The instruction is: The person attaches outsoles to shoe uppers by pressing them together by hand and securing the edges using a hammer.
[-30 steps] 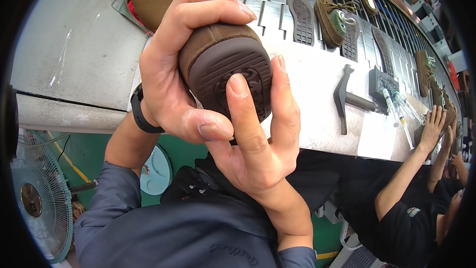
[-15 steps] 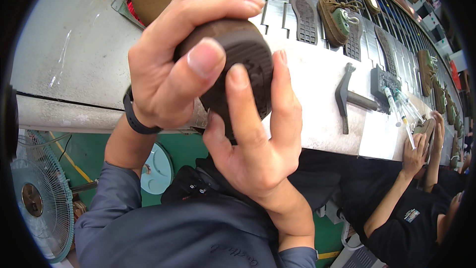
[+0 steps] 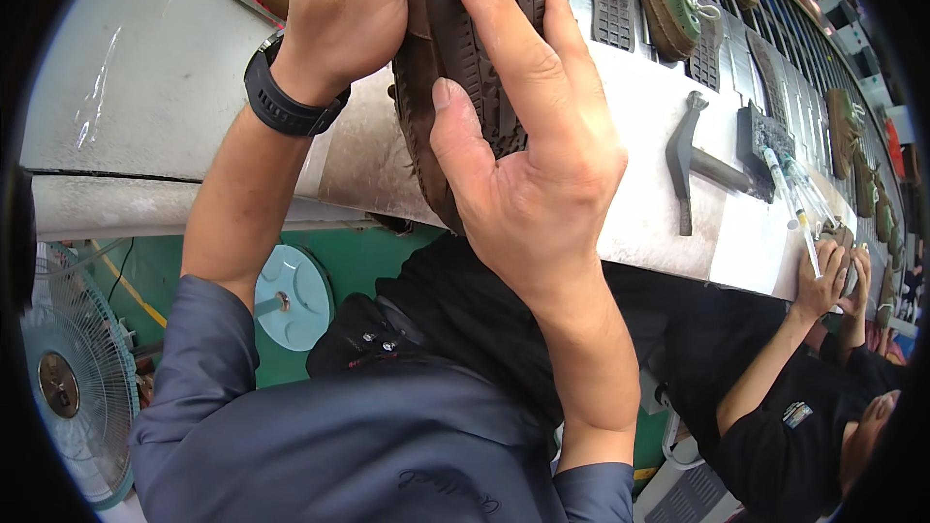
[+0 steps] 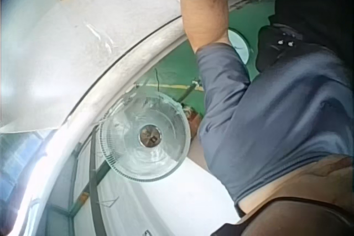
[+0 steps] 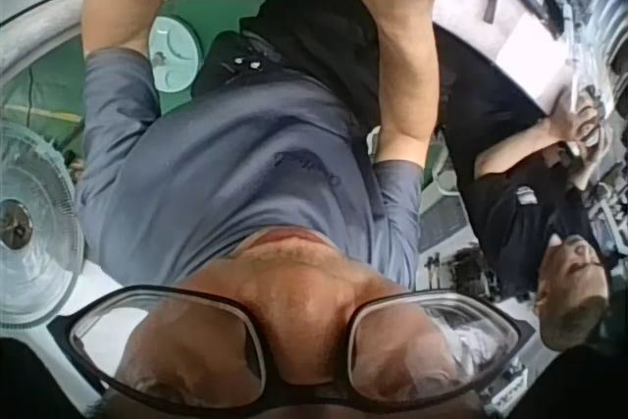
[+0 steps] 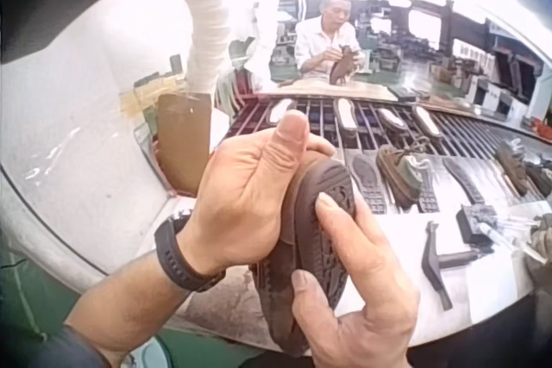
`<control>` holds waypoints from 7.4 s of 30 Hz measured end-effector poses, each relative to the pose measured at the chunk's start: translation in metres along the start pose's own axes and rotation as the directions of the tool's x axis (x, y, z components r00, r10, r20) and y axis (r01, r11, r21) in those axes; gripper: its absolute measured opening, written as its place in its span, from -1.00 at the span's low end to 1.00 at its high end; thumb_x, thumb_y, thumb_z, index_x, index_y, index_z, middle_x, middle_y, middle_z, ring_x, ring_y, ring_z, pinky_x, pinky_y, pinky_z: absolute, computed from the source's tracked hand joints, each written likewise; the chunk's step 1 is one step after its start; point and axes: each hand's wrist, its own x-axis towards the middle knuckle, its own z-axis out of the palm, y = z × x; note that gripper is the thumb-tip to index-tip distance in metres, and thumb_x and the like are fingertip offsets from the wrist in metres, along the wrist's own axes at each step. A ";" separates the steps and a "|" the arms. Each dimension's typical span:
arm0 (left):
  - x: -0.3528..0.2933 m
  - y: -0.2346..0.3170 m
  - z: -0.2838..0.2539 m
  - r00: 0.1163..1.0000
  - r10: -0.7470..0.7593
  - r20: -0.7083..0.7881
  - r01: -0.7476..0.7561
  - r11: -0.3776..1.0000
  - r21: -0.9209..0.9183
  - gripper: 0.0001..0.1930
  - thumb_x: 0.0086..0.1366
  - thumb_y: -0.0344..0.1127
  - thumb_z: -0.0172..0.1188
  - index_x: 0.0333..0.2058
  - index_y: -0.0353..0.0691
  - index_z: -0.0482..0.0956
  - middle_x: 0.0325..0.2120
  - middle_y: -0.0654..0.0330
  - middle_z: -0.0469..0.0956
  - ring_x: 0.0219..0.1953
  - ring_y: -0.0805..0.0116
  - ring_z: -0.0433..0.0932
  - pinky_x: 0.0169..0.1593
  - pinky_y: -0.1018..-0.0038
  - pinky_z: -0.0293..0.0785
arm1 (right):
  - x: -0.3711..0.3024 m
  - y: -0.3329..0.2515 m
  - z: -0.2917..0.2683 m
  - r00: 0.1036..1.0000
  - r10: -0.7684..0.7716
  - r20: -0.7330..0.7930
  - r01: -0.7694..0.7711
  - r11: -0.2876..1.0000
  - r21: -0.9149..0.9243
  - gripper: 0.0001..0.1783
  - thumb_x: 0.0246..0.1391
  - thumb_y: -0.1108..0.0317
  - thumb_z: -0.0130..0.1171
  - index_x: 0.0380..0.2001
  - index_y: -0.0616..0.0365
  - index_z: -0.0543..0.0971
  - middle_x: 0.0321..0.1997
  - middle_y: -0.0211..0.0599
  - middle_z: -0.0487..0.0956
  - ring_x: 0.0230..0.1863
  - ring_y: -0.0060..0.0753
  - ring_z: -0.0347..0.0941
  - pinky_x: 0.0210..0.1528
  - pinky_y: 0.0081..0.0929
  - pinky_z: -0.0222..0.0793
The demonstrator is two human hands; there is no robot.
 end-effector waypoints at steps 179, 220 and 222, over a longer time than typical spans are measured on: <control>-0.067 0.035 -0.041 0.904 0.408 0.130 -0.412 0.744 0.526 -0.41 0.44 0.15 0.24 0.11 -0.31 0.61 0.15 -0.13 0.59 0.22 -0.23 0.50 0.28 0.03 0.44 | 0.028 -0.012 -0.011 0.998 -0.016 0.062 -0.008 0.933 0.360 -0.70 0.04 0.42 0.57 -0.25 0.26 0.62 -0.28 -0.21 0.63 -0.28 -0.32 0.55 -0.21 -0.46 0.49; -0.202 0.014 -0.021 0.988 -0.151 0.009 0.114 0.779 0.616 -0.52 0.37 -0.33 0.36 0.22 -0.36 0.59 0.20 -0.16 0.60 0.32 -0.11 0.54 0.40 -0.03 0.33 | -0.012 0.012 0.009 0.797 -0.212 0.566 0.298 0.953 -0.063 -0.55 -0.26 0.41 0.60 -0.28 0.09 0.55 0.08 -0.30 0.70 0.18 -0.03 0.58 0.41 0.16 0.25; -0.203 0.015 -0.015 0.987 -0.159 -0.025 0.140 0.777 0.613 -0.53 0.36 -0.37 0.35 0.21 -0.37 0.59 0.19 -0.18 0.60 0.30 -0.12 0.55 0.39 0.00 0.35 | -0.003 0.009 0.007 0.784 -0.154 0.602 0.246 0.967 -0.073 -0.52 -0.29 0.42 0.62 -0.28 0.10 0.56 0.07 -0.27 0.70 0.18 0.02 0.58 0.40 0.15 0.27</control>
